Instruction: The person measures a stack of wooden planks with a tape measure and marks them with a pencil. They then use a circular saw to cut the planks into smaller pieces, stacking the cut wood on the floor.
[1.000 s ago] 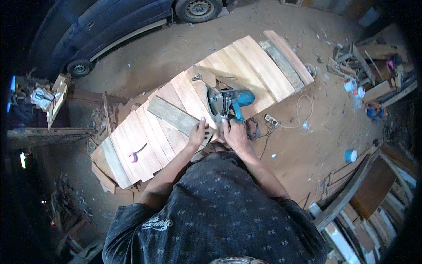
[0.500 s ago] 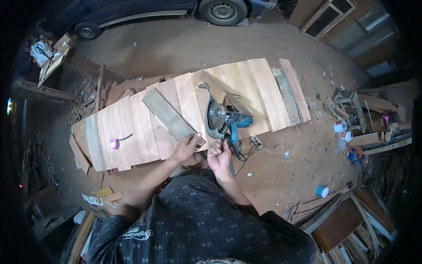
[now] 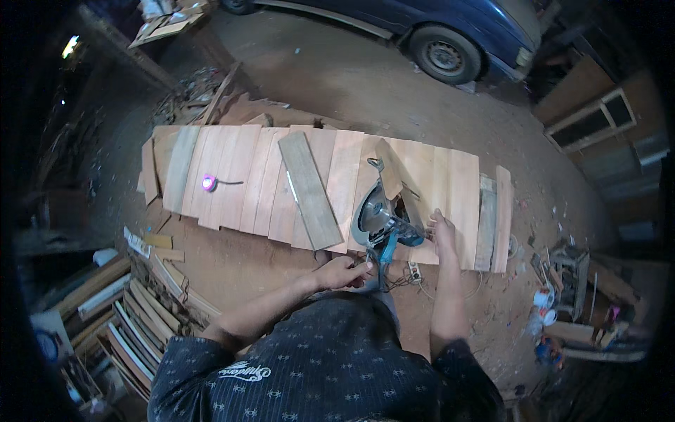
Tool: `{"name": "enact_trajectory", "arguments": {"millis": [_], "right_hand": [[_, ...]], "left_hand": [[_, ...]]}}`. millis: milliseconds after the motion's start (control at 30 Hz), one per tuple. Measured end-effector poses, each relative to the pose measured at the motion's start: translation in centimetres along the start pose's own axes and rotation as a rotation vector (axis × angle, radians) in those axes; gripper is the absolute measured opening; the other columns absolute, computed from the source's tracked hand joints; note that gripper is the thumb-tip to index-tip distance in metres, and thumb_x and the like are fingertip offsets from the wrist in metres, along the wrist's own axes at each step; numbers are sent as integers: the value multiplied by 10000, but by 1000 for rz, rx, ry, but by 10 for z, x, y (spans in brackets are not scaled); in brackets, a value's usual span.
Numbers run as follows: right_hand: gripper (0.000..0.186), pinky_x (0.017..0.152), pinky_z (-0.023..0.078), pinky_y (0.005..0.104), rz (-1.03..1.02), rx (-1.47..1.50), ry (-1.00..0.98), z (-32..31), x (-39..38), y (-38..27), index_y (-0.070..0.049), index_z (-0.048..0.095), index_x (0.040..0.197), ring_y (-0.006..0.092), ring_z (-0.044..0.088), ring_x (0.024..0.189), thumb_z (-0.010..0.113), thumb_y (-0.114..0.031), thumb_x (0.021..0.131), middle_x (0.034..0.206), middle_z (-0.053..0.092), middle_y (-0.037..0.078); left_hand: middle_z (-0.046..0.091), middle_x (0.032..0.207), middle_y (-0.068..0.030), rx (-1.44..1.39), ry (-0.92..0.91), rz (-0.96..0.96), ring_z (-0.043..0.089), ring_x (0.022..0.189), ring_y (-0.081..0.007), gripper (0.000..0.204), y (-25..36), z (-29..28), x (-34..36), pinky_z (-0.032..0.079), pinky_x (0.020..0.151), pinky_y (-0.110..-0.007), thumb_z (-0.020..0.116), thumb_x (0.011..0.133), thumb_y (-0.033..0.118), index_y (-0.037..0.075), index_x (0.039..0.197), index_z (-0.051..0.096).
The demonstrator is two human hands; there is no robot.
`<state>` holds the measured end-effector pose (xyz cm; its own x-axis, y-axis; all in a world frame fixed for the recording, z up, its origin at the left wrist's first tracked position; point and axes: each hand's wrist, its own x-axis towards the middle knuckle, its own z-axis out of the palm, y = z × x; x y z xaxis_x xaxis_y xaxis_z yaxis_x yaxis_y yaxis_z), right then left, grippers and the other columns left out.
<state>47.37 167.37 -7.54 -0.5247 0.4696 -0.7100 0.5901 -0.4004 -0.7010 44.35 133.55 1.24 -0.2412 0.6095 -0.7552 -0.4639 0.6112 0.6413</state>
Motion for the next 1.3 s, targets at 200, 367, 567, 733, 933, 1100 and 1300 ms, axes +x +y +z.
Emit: {"name": "enact_trajectory", "arguments": {"millis": [200, 367, 567, 733, 933, 1100, 1300], "right_hand": [[417, 882, 537, 379, 180, 49, -441, 62, 96, 5, 3, 579, 1291, 266, 663, 961, 451, -312, 1050, 1128, 672, 158], [381, 997, 504, 416, 268, 247, -424, 87, 88, 11, -20, 531, 1348, 260, 634, 1097, 371, -233, 1076, 1251, 640, 138], [417, 1076, 459, 515, 286, 396, -340, 101, 6, 4, -49, 427, 1391, 351, 552, 1230, 305, -319, 1098, 1343, 554, 161], [457, 1083, 443, 548, 351, 611, -366, 113, -28, 12, -64, 402, 1413, 374, 498, 1275, 325, -379, 1091, 1379, 501, 149], [521, 1071, 455, 544, 368, 407, -420, 83, -71, 24, -34, 368, 1418, 363, 482, 1297, 389, -422, 1071, 1401, 443, 221], [510, 839, 572, 440, 399, -57, -789, 27, -95, -15, 67, 465, 1279, 297, 667, 925, 532, -372, 1030, 985, 651, 167], [377, 713, 534, 329, -413, -487, -432, 17, -53, -14, 25, 601, 1113, 149, 647, 824, 631, -330, 989, 933, 662, 94]], "left_hand": [[706, 888, -93, -86, 120, 2, 653, 813, -143, 647, 30, 52, -19, 512, 705, -278, 496, 995, 587, -31, 1007, 685], [641, 802, -35, -219, 278, 96, 592, 745, -126, 518, -11, 106, 29, 506, 695, -283, 504, 1025, 498, 10, 943, 658], [649, 837, -71, -435, 630, 130, 633, 760, -136, 469, 12, 133, 37, 521, 657, -286, 542, 1020, 442, -9, 1045, 668], [628, 984, -92, -817, 1061, 329, 624, 813, -128, 508, 15, 108, 64, 533, 659, -259, 589, 1005, 397, -36, 1267, 536], [642, 1047, -81, -950, 1087, 419, 632, 830, -165, 435, 11, 75, 69, 550, 677, -299, 568, 1018, 369, 6, 1257, 550], [664, 1026, -82, -976, 1078, 513, 651, 859, -163, 407, -4, 66, 55, 573, 725, -318, 573, 1019, 344, -10, 1220, 576], [668, 966, -66, -898, 1083, 521, 656, 780, -157, 424, -48, 34, 48, 591, 679, -333, 562, 1020, 380, -7, 1186, 605]]}}
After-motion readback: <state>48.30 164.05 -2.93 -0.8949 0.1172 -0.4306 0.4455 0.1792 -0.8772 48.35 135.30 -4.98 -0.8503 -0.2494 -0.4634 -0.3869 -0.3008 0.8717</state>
